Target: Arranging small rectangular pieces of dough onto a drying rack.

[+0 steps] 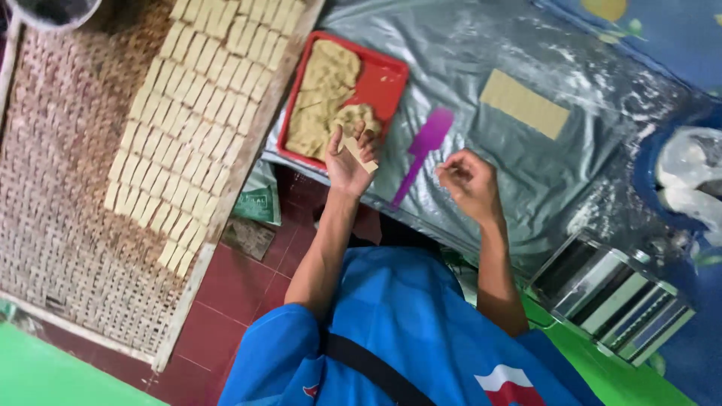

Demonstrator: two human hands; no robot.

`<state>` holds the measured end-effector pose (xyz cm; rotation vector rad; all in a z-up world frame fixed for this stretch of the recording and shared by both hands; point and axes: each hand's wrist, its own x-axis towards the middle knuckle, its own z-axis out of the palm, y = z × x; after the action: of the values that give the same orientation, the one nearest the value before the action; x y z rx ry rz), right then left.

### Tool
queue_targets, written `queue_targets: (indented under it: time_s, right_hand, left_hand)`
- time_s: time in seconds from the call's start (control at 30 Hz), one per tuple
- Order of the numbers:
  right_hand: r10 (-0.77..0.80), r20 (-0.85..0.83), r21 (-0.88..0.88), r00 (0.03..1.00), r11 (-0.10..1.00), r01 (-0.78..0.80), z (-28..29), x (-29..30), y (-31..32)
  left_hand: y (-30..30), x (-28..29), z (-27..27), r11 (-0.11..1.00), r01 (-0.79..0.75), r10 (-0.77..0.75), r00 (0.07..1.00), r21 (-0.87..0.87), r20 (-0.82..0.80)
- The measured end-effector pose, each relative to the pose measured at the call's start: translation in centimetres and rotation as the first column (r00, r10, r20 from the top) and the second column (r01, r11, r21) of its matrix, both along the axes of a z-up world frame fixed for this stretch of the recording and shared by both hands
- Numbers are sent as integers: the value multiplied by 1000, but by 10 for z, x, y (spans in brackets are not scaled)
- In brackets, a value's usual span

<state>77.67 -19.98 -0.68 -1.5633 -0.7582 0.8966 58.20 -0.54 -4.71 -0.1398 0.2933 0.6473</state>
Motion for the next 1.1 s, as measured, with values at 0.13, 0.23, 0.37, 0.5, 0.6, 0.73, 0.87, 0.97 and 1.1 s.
queue_targets:
  time_s: [0.13, 0.23, 0.37, 0.5, 0.6, 0.73, 0.87, 0.97, 1.1]
  right_hand:
    - [162, 21, -7, 987, 987, -161, 47, -65, 44]
    - [371, -187, 43, 909, 928, -370, 58, -128, 69]
    - [511, -212, 51, 833, 857, -513, 71, -243, 105]
    - [612, -236, 59, 755, 784, -618, 49, -355, 135]
    - [618, -295, -11, 729, 761, -649, 33, -430, 161]
    - [684, -222, -52, 695, 703, -709, 27, -507, 196]
    - [724, -89, -159, 684, 668, -727, -43, -561, 243]
    - [742, 107, -253, 662, 664, -704, -59, -591, 265]
    - [724, 298, -344, 622, 689, -638, -79, -618, 280]
  left_hand:
    - [-10, -60, -5, 995, 30, 4, 943, 98, -332]
    - [-21, -124, -20, 903, 304, -81, 815, 305, -574]
    - [-23, -251, 23, 783, 525, -145, 676, 334, -722]
    - [-19, -380, 42, 832, 422, 6, 641, 359, -767]
    - [-16, -465, 17, 894, 260, 175, 549, 366, -817]
    - [-6, -548, -7, 881, 334, 255, 265, 336, -930]
    - [8, -595, -31, 850, 110, 494, 173, 515, -852]
    - [11, -612, -53, 841, 72, 532, 66, 536, -844]
    - [15, -618, -59, 833, 53, 553, -107, 550, -826]
